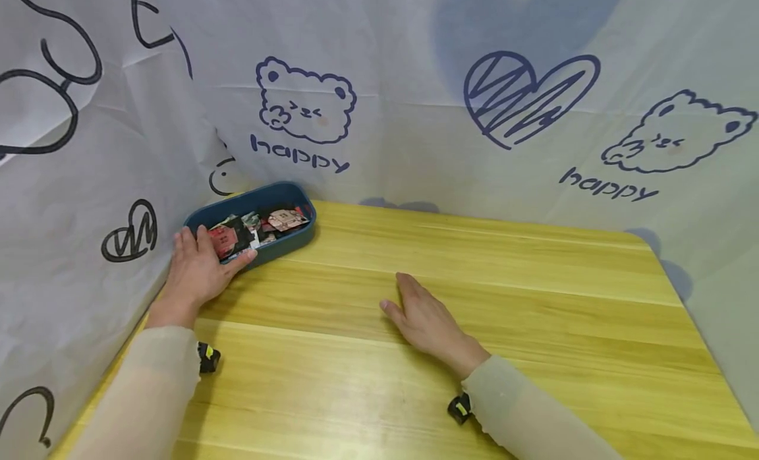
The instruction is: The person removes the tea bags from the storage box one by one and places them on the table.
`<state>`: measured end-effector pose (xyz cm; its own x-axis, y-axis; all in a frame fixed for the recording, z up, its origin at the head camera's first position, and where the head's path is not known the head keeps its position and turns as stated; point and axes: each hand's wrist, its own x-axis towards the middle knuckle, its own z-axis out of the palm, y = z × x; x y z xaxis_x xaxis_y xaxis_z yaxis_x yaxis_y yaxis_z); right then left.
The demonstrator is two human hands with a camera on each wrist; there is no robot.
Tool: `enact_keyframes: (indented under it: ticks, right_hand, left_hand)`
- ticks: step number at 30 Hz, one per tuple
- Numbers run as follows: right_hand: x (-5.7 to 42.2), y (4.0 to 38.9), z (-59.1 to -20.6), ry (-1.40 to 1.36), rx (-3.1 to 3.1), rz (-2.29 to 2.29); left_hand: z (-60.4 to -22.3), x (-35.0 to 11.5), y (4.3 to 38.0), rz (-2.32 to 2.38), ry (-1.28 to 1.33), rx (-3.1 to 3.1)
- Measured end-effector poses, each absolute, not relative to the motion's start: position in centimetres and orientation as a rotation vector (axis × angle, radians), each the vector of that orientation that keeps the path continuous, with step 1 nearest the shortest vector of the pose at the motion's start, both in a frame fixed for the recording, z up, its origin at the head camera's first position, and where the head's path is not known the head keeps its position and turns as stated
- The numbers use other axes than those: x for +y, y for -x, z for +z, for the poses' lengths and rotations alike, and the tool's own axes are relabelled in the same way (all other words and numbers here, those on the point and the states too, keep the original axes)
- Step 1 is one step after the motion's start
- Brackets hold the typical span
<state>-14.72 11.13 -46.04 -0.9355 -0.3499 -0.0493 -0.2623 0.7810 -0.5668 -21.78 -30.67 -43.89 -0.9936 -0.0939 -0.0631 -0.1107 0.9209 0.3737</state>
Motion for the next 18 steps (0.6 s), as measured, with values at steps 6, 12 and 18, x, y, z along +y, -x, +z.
enact_keyframes:
  ticks: [6,12,18]
  right_hand:
    - [11.1,14.6,-46.0,0.489,2.808,-0.873]
    - [11.1,14.6,-46.0,0.502,2.808,-0.878]
    - [11.0,14.5,-45.9,0.510,2.807,-0.890]
  left_hand:
    - [-44.4,-30.5,21.6,0.626,0.195,3.024]
    - [-44.8,-30.1,21.3,0.597,0.173,3.047]
    - [-45.1,-29.5,20.9,0.589,0.080,3.070]
